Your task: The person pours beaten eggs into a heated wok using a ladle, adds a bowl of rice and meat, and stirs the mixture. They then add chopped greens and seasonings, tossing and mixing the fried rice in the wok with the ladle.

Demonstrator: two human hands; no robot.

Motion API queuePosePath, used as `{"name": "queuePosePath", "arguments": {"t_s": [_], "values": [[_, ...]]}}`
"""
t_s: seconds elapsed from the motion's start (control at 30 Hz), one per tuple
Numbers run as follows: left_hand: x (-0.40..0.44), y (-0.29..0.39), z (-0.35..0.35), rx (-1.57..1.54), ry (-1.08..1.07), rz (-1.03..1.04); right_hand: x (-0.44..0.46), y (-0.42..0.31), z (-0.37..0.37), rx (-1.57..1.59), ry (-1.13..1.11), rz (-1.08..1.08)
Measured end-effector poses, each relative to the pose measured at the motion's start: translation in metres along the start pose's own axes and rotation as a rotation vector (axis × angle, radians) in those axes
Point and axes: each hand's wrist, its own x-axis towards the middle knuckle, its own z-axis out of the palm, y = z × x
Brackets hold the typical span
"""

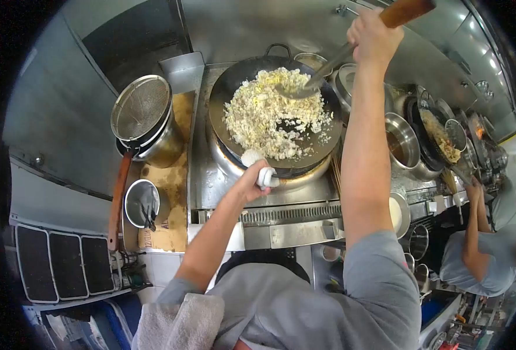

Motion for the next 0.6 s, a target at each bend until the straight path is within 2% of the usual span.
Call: {"name": "queuePosePath", "arguments": {"t_s": [0.03,0.1,0.13,0.23,0.27,0.33,0.37,0.4,0.43,0.47,0.5,0.57,0.6], "values": [[-0.002,0.000,0.002,-0.012,0.032,-0.006,0.012,0.003,-0.004,0.056,-0.011,0.004],[0.005,-0.001,-0.002,-0.057,0.042,-0.010,-0.013,0.094,-0.012,-0.206,0.266,0.017],[0.004,-0.005,-0.002,-0.092,0.048,-0.013,-0.018,0.092,-0.014,0.074,0.142,0.242],[-0.002,-0.002,-0.003,-0.196,0.002,-0.070,0.002,0.065,-0.002,0.059,-0.062,0.453],[0.009,-0.004,-0.010,-0.217,-0.029,-0.058,-0.006,0.056,0.001,-0.064,-0.027,0.357],[0.002,-0.014,0.010,-0.118,0.199,0.111,-0.060,0.015,0.008,-0.312,0.081,0.174],[0.001,-0.026,0.030,-0.083,0.300,0.200,-0.062,0.032,0.008,-0.381,0.105,0.063],[-0.020,-0.042,0.051,-0.157,0.303,0.213,-0.064,0.049,0.008,-0.455,0.136,-0.046],[-0.053,-0.060,0.070,-0.217,0.311,0.207,-0.042,0.066,0.005,-0.484,0.154,0.132],[-0.089,-0.075,0.085,-0.240,0.267,0.213,-0.011,0.058,0.004,-0.398,0.135,0.208],[-0.121,-0.082,0.096,-0.267,0.215,0.242,0.008,0.029,0.001,-0.098,0.055,0.315],[-0.120,-0.073,0.093,-0.271,0.172,0.259,-0.005,-0.027,-0.016,0.019,-0.077,0.382],[-0.088,-0.062,0.080,-0.280,0.188,0.248,-0.045,-0.036,-0.022,-0.110,-0.047,0.256]]}}
